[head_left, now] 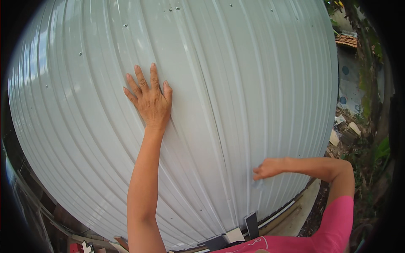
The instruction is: Measuring a piece of wood with a square, cutting it with a hand saw, and cleaning a white furniture panel with a cloth.
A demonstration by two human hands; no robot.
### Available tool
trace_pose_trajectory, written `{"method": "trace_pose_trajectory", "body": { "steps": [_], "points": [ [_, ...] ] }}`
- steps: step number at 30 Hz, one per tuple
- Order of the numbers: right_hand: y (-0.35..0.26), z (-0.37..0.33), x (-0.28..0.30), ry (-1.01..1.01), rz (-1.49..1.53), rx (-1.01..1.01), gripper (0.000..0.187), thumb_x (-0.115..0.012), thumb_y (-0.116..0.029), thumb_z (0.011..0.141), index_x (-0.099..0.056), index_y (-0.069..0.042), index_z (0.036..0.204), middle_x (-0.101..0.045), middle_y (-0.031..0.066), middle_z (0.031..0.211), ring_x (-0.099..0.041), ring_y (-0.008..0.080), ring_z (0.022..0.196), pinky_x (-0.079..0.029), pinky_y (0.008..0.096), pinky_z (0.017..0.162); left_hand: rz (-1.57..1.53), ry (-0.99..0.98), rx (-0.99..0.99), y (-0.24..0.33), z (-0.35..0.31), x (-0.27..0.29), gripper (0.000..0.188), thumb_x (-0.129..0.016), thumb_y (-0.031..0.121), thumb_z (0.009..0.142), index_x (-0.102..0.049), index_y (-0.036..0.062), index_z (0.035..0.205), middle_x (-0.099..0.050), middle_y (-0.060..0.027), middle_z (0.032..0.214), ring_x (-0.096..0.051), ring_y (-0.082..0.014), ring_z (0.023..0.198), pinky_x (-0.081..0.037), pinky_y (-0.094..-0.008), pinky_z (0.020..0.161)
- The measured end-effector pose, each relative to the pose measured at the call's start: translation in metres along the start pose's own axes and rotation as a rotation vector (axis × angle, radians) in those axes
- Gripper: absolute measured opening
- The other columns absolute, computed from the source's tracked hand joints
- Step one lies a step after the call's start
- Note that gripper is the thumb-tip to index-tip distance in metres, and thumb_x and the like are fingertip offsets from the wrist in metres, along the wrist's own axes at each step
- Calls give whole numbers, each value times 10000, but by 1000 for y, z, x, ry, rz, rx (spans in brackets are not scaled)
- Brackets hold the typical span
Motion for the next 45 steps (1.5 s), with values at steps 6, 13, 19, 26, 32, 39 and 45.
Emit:
{"method": "trace_pose_trajectory", "body": {
  "steps": [6,13,19,26,32,39,45],
  "points": [
    [156,-73,387,1292,-528,-606,322,-645,9,751,-568,-159,1015,-572,24,938,-621,271,758,-516,355,623,36,-9,-12,-3,-1,5,537,-417,338,933,-338,232,1453,-180,-94,1545,-102,-353,1424,-58,-562,1126],
    [275,-105,458,1201,-500,-1008,136,-576,-128,838,-583,-127,974,-581,156,963,-633,355,816,-512,454,692,11,-7,-25,11,0,-5,530,-406,336,940,-332,240,1457,-185,-89,1544,-100,-343,1427,-44,-546,1131],
    [126,-19,128,644,-108,-681,126,-534,-122,841,-493,-133,959,-568,104,910,-642,291,776,-510,428,552,67,2,-34,-2,-3,1,517,-395,318,950,-331,244,1457,-192,-75,1544,-98,-326,1431,-40,-523,1138],
    [92,-60,78,196,105,-463,143,-489,-112,860,-488,-149,998,-558,102,981,-628,296,777,-519,417,594,75,-22,-15,2,-4,4,519,-399,308,943,-337,240,1454,-191,-60,1548,-90,-304,1437,-22,-507,1144],
    [218,-146,405,1320,-570,-763,291,-616,3,781,-550,-148,1022,-547,49,951,-614,295,771,-513,392,638,66,-8,-18,4,-1,3,526,-415,292,930,-348,243,1449,-198,-53,1546,-95,-288,1439,-20,-494,1148],
    [287,-140,453,1265,-515,-936,134,-531,-98,848,-576,-106,973,-564,156,957,-625,364,794,-508,459,691,30,4,-12,10,1,-2,529,-424,285,923,-351,254,1447,-205,-32,1546,-110,-269,1438,-34,-491,1150],
    [168,-79,156,682,-296,-641,127,-515,-96,842,-506,-120,966,-531,95,957,-621,275,796,-530,398,604,93,17,-4,-2,-3,6,531,-425,295,918,-354,271,1443,-216,-12,1542,-119,-251,1438,-38,-470,1161]
  ]
}}
Point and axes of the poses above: each hand's wrist, its own z-axis towards the middle knuckle, its own x-axis out of the back of the hand, y = z × x, the point moved 10 cm from there along z, towards the middle knuckle
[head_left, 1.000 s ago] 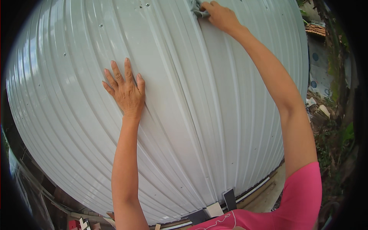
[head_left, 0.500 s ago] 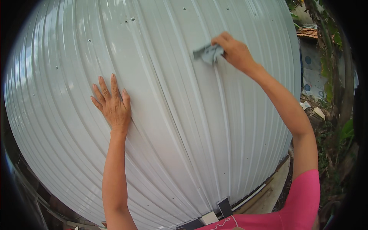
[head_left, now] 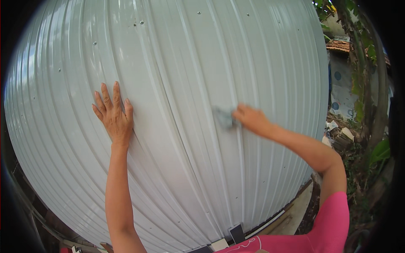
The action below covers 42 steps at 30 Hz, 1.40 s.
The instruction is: Measuring a piece of wood with a square, cutting it with a hand saw, and cleaning a white furniture panel with a cloth.
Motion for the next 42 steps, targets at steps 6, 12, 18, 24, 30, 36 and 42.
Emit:
{"method": "trace_pose_trajectory", "body": {
  "steps": [6,12,18,24,30,36,42],
  "points": [
    [-58,-135,-31,-566,226,517,137,-506,-80,842,-508,-137,966,-543,96,1004,-640,256,849,-546,365,593,8,36,-11,8,0,-3,511,-397,300,924,-372,279,1434,-243,-1,1535,-146,-235,1435,-38,-462,1165],
    [129,117,196,738,-117,-49,232,-609,-51,780,-559,-145,986,-562,46,943,-611,276,826,-515,405,656,8,50,-25,9,-1,-7,511,-403,295,915,-391,273,1426,-272,-6,1525,-158,-235,1433,-40,-472,1162],
    [210,192,193,547,-215,-323,150,-520,-37,819,-559,-64,961,-567,178,974,-607,383,861,-500,474,742,-28,63,-26,19,2,-15,513,-409,303,910,-399,271,1421,-283,-8,1520,-162,-231,1431,-42,-466,1164],
    [70,23,40,229,-65,-57,225,-588,-47,747,-514,-128,944,-517,72,859,-581,274,849,-512,396,620,47,62,-32,-6,-5,0,509,-411,307,908,-402,284,1417,-285,6,1519,-166,-216,1430,-45,-456,1169],
    [-38,-215,-78,-712,303,616,202,-475,-104,863,-528,-169,1046,-557,68,898,-635,250,874,-547,373,607,1,94,-24,4,-2,-10,501,-413,309,913,-406,294,1413,-289,23,1516,-176,-204,1426,-46,-452,1171],
    [161,82,175,765,-125,-98,322,-667,-43,765,-564,-96,1065,-577,95,1087,-601,324,904,-505,396,708,21,87,-36,8,-2,-8,499,-416,299,908,-417,296,1406,-305,23,1508,-182,-194,1424,-50,-449,1173],
    [232,164,190,603,-164,-330,194,-530,-44,797,-565,-66,987,-566,171,1000,-590,381,895,-493,446,788,5,104,-45,9,-2,-12,494,-417,303,909,-419,306,1403,-304,35,1509,-185,-185,1423,-56,-442,1174]
  ]
}}
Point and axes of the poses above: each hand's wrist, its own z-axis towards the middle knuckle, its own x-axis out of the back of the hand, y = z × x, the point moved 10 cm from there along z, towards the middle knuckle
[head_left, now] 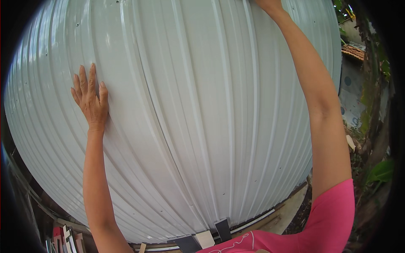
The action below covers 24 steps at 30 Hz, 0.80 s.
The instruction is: Measuring a piece of wood with a square, cutting it with a hand saw, and cleaning a white furniture panel with a cloth.
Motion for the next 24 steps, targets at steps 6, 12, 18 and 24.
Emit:
{"method": "trace_pose_trajectory", "body": {
  "steps": [6,12,18,24],
  "points": [
    [-67,-280,5,-335,128,162,311,-598,-8,715,-529,-136,990,-534,89,911,-592,290,861,-520,419,663,20,1,9,-8,0,10,485,-419,310,911,-425,322,1396,-312,41,1505,-194,-189,1421,-65,-453,1172],
    [-80,-513,35,-1288,395,666,181,-528,-80,811,-520,-183,961,-547,54,927,-622,223,863,-543,358,632,12,30,-2,-10,-5,1,493,-434,338,896,-423,355,1389,-308,44,1507,-207,-202,1418,-61,-457,1172],
    [1,-105,63,235,83,278,249,-584,-23,749,-573,-102,985,-582,128,987,-596,351,836,-489,421,698,37,36,-63,-1,0,-4,477,-352,433,943,-406,334,1407,-307,23,1510,-211,-234,1418,-65,-508,1155],
    [48,-3,-3,36,-89,160,235,-537,-29,767,-601,-59,991,-571,161,965,-572,368,930,-488,430,784,5,43,-56,-11,-3,-2,478,-353,443,943,-412,330,1405,-307,3,1512,-211,-244,1418,-61,-514,1152]
  ]
}}
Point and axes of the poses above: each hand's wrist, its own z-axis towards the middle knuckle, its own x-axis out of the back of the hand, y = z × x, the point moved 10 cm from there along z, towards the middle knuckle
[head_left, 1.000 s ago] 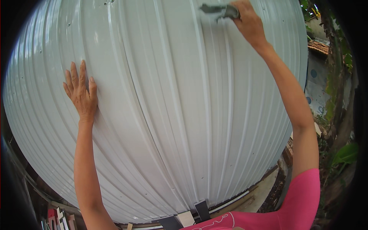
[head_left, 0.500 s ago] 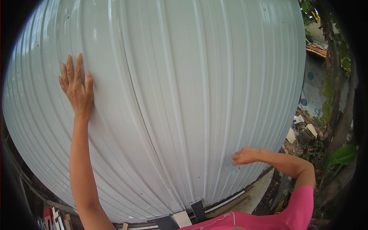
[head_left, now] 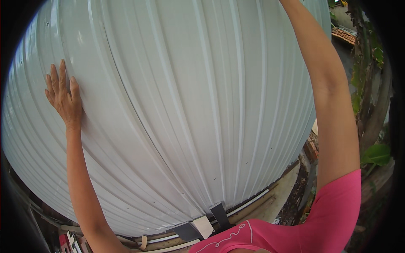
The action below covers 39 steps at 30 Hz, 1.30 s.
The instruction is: Measuring a piece of wood with a square, cutting it with a hand saw, and cleaning a white furniture panel with a cloth.
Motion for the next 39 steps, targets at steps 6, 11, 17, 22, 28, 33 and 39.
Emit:
{"method": "trace_pose_trajectory", "body": {
  "steps": [6,11,17,22,28,33,39],
  "points": [
    [-86,-256,22,-328,39,-133,242,-531,-20,779,-555,-114,1001,-553,95,991,-576,325,921,-517,440,671,14,14,0,2,1,9,470,-397,417,925,-422,354,1391,-314,25,1507,-219,-225,1415,-67,-491,1160],
    [-214,-626,123,-1498,741,465,225,-575,-100,786,-574,-133,1009,-578,74,1095,-594,307,1037,-541,419,744,-17,42,31,1,-2,4,465,-431,404,911,-434,377,1376,-315,41,1504,-229,-213,1410,-74,-469,1168],
    [-73,-269,51,-446,315,-153,354,-619,50,704,-585,-132,1006,-550,76,1052,-603,310,886,-502,389,687,-22,35,-43,0,0,10,472,-364,458,947,-424,333,1397,-337,15,1498,-234,-245,1411,-78,-513,1149],
    [35,-28,42,123,-36,34,207,-523,-79,785,-613,-48,969,-596,202,943,-570,385,925,-468,466,796,-53,101,-73,17,2,-3,458,-350,449,955,-438,333,1389,-348,-1,1493,-255,-250,1404,-107,-521,1139],
    [31,-104,-16,-122,24,-190,314,-546,-134,785,-576,-44,1085,-621,234,1018,-589,396,961,-455,468,836,-48,128,-106,7,2,8,455,-363,469,953,-441,347,1384,-369,0,1481,-278,-256,1395,-103,-536,1134],
    [-104,-560,36,-1014,167,-39,290,-583,-84,774,-546,-75,1062,-607,144,1020,-593,338,1013,-500,435,833,-48,166,-134,16,3,11,446,-365,468,956,-455,346,1376,-383,4,1473,-284,-254,1392,-102,-528,1136],
    [-219,-697,130,-1561,679,-202,354,-619,-59,732,-560,-45,1081,-576,187,1088,-562,388,1012,-468,488,809,-23,-108,52,-22,-14,-1,592,-477,420,870,-440,155,1398,-291,-190,1495,-204,-418,1383,-120,-542,1122]
  ]
}}
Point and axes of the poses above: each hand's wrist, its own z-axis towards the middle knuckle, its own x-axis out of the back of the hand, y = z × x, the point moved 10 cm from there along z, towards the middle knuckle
